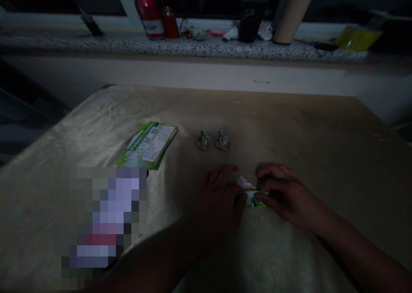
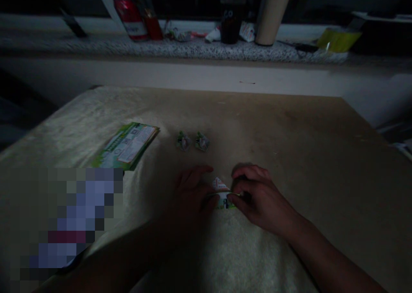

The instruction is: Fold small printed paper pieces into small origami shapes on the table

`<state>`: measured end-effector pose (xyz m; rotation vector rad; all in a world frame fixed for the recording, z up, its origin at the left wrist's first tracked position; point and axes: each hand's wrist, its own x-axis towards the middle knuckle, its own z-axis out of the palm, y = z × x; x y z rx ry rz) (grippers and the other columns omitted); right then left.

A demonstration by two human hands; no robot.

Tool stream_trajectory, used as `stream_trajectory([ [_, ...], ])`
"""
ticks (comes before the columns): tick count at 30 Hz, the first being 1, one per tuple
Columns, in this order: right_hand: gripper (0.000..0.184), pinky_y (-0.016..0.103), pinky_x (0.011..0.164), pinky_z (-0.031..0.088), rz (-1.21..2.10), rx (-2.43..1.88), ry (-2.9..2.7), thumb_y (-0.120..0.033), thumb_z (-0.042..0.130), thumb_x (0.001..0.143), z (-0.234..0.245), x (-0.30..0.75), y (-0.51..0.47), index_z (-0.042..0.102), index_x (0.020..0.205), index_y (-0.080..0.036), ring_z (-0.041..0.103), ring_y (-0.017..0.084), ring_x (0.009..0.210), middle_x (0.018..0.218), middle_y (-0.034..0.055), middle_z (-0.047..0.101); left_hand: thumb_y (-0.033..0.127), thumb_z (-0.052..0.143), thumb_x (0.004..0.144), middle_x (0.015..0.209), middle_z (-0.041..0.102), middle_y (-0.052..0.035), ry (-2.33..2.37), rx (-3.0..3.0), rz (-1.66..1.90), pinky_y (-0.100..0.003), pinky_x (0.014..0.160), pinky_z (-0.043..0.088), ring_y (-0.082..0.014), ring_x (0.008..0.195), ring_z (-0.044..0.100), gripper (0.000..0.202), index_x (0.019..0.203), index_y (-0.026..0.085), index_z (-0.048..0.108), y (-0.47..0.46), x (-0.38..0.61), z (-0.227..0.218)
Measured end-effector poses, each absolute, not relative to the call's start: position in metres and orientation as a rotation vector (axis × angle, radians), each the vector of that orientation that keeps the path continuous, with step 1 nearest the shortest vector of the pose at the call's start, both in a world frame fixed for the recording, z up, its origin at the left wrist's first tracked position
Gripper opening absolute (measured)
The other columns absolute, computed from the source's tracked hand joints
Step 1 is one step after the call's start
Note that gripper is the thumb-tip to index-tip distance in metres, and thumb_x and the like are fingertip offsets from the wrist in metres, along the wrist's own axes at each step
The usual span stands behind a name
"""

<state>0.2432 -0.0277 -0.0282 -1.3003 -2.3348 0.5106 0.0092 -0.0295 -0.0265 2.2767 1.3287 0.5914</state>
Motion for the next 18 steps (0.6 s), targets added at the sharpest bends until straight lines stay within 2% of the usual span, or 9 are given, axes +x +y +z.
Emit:
stream_trajectory([
  [11, 0.015, 0.049, 0.095, 0.047, 0.476, -1.413, -2.252, -0.028, 0.070, 0.090, -0.0297, 0.2379, -0.0297, 0.071, 0.076, -0.026, 0.064, 0.030, 0.113, 0.113, 0.0076, 0.067, 0.033, 0.069, 0.091, 0.142, 0.058, -0.0139, 1.465, 2.225, 0.574, -0.064, 0.111, 0.035, -0.0362, 0.132, 0.051, 0.016, 0.089, 0.019, 0.076, -0.0297, 0.0098, -0.0285],
  [18, 0.013, 0.049, 0.094, 0.045, 0.461, -1.444, -2.253, -0.025, 0.070, 0.088, -0.0292, 0.2357, -0.0303, 0.070, 0.075, -0.025, 0.064, 0.030, 0.111, 0.112, 0.0073, 0.067, 0.031, 0.064, 0.095, 0.143, 0.057, -0.0133, 1.469, 2.233, 0.541, -0.062, 0.110, 0.037, -0.0355, 0.132, 0.051, 0.020, 0.087, 0.018, 0.077, -0.0283, 0.0046, -0.0254],
])
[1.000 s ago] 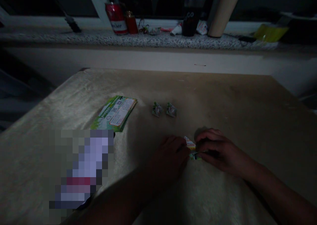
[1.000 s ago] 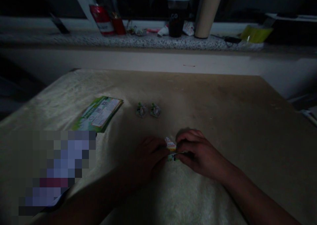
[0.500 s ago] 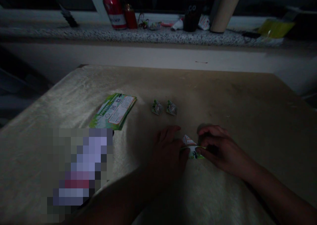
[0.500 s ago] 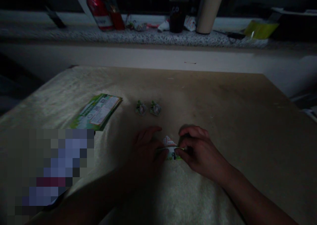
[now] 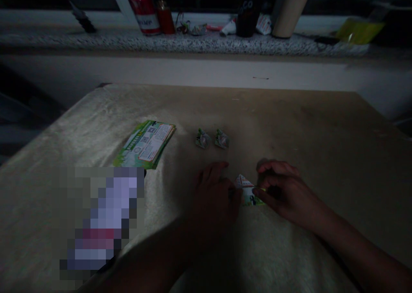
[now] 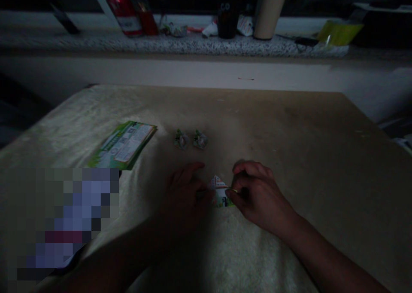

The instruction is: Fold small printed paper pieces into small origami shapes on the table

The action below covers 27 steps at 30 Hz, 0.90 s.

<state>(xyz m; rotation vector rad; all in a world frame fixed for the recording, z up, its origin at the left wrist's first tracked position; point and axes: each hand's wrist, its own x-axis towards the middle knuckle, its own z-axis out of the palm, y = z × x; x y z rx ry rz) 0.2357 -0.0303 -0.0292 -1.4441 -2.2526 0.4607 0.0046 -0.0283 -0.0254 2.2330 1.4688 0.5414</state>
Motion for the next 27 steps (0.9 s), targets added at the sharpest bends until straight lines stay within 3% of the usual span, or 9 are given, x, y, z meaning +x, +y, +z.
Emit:
stream_trajectory([
  [27, 0.017, 0.051, 0.096, 0.043, 0.320, -1.467, -2.146, -0.031, 0.077, 0.086, -0.043, 0.221, -0.026, 0.071, 0.071, -0.026, 0.064, 0.031, 0.110, 0.110, 0.0061, 0.069, 0.034, 0.065, 0.093, 0.141, 0.061, -0.0133, 1.615, 2.272, 0.508, -0.058, 0.111, 0.037, -0.0347, 0.131, 0.054, 0.022, 0.080, 0.019, 0.074, -0.029, 0.010, -0.023],
])
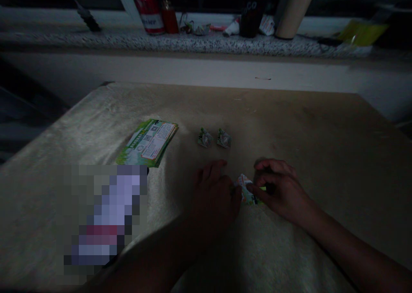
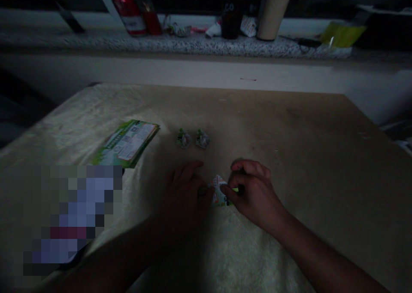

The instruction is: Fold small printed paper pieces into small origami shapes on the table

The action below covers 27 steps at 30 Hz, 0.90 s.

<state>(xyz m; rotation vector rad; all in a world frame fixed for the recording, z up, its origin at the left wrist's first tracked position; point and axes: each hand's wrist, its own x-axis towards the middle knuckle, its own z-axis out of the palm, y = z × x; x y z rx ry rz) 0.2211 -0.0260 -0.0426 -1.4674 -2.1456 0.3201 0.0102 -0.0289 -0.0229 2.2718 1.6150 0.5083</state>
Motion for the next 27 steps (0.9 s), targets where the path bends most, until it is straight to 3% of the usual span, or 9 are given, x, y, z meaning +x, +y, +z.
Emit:
stream_trajectory([
  [16, 0.012, 0.053, 0.096, 0.048, 0.412, -1.504, -2.154, -0.031, 0.088, 0.075, -0.039, 0.231, -0.022, 0.077, 0.070, -0.029, 0.066, 0.031, 0.111, 0.114, 0.0050, 0.073, 0.032, 0.064, 0.093, 0.142, 0.059, -0.0137, 1.620, 2.302, 0.489, -0.059, 0.111, 0.037, -0.0358, 0.132, 0.052, 0.020, 0.082, 0.018, 0.073, -0.030, 0.010, -0.024],
  [27, 0.009, 0.051, 0.094, 0.052, 0.512, -1.457, -2.138, -0.029, 0.083, 0.079, -0.037, 0.265, -0.021, 0.076, 0.074, -0.027, 0.068, 0.031, 0.108, 0.113, 0.0068, 0.071, 0.033, 0.063, 0.094, 0.145, 0.058, -0.0158, 1.610, 2.303, 0.437, -0.060, 0.111, 0.037, -0.0363, 0.131, 0.052, 0.021, 0.086, 0.017, 0.073, -0.029, 0.010, -0.021],
])
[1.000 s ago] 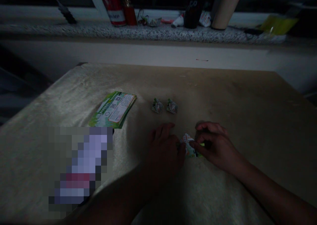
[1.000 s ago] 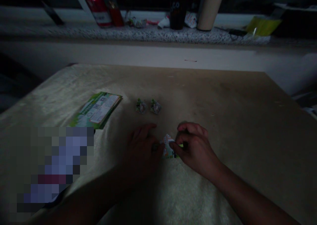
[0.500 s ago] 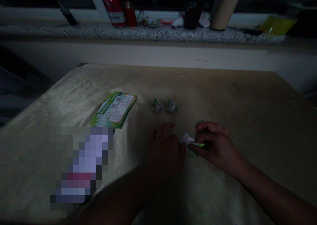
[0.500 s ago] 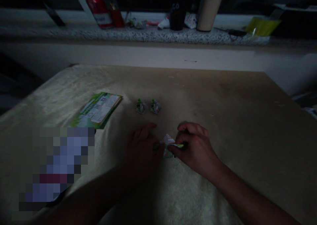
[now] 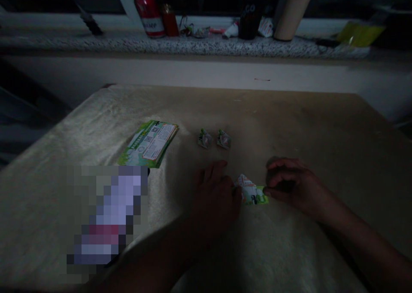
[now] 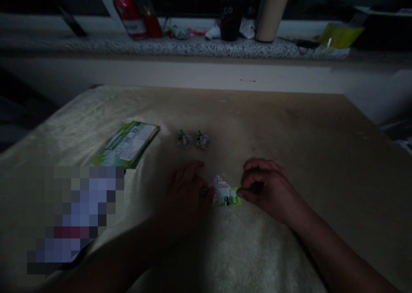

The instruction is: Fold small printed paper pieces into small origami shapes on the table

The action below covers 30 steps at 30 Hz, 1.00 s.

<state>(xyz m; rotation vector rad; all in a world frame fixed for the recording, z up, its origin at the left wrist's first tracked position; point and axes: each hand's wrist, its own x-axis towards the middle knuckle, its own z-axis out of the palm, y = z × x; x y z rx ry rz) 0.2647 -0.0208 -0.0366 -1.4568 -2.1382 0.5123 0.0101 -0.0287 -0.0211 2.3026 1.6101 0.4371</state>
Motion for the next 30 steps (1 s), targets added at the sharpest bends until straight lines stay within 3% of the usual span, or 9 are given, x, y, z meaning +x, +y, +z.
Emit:
stream_trajectory([
  [5, 0.008, 0.044, 0.091, 0.054, 0.610, -1.309, -2.112, -0.028, 0.076, 0.085, -0.027, 0.250, -0.025, 0.074, 0.078, -0.025, 0.066, 0.029, 0.112, 0.119, 0.0080, 0.068, 0.032, 0.062, 0.094, 0.145, 0.058, -0.0162, 1.609, 2.299, 0.447, -0.060, 0.112, 0.037, -0.0365, 0.132, 0.053, 0.020, 0.086, 0.017, 0.073, -0.029, 0.011, -0.022],
  [8, 0.014, 0.049, 0.098, 0.049, 0.533, -1.286, -2.185, -0.028, 0.076, 0.087, -0.028, 0.235, -0.028, 0.072, 0.074, -0.024, 0.060, 0.032, 0.124, 0.124, 0.0089, 0.067, 0.031, 0.063, 0.094, 0.145, 0.058, -0.0161, 1.612, 2.293, 0.444, -0.061, 0.112, 0.037, -0.0369, 0.132, 0.053, 0.019, 0.086, 0.016, 0.073, -0.029, 0.011, -0.021],
  [14, 0.016, 0.056, 0.100, 0.044, 0.397, -1.423, -2.191, -0.029, 0.080, 0.083, -0.037, 0.222, -0.029, 0.070, 0.072, -0.025, 0.058, 0.035, 0.125, 0.129, 0.0086, 0.065, 0.032, 0.064, 0.093, 0.145, 0.058, -0.0161, 1.612, 2.281, 0.441, -0.061, 0.111, 0.038, -0.0372, 0.131, 0.054, 0.019, 0.086, 0.017, 0.074, -0.029, 0.010, -0.021],
  [19, 0.017, 0.056, 0.100, 0.044, 0.421, -1.447, -2.171, -0.029, 0.083, 0.081, -0.037, 0.222, -0.030, 0.070, 0.071, -0.025, 0.059, 0.035, 0.125, 0.129, 0.0077, 0.066, 0.041, 0.070, 0.088, 0.145, 0.058, -0.0173, 1.602, 2.287, 0.468, -0.061, 0.111, 0.037, -0.0382, 0.133, 0.052, 0.023, 0.083, 0.018, 0.073, -0.030, 0.009, -0.021],
  [30, 0.017, 0.058, 0.098, 0.045, 0.420, -1.469, -2.149, -0.025, 0.084, 0.079, -0.034, 0.220, -0.030, 0.071, 0.068, -0.026, 0.060, 0.036, 0.124, 0.129, 0.0078, 0.067, 0.038, 0.077, 0.084, 0.149, 0.057, -0.0127, 1.585, 2.279, 0.428, -0.061, 0.112, 0.037, -0.0364, 0.134, 0.053, 0.023, 0.070, 0.020, 0.073, -0.023, 0.000, -0.016],
])
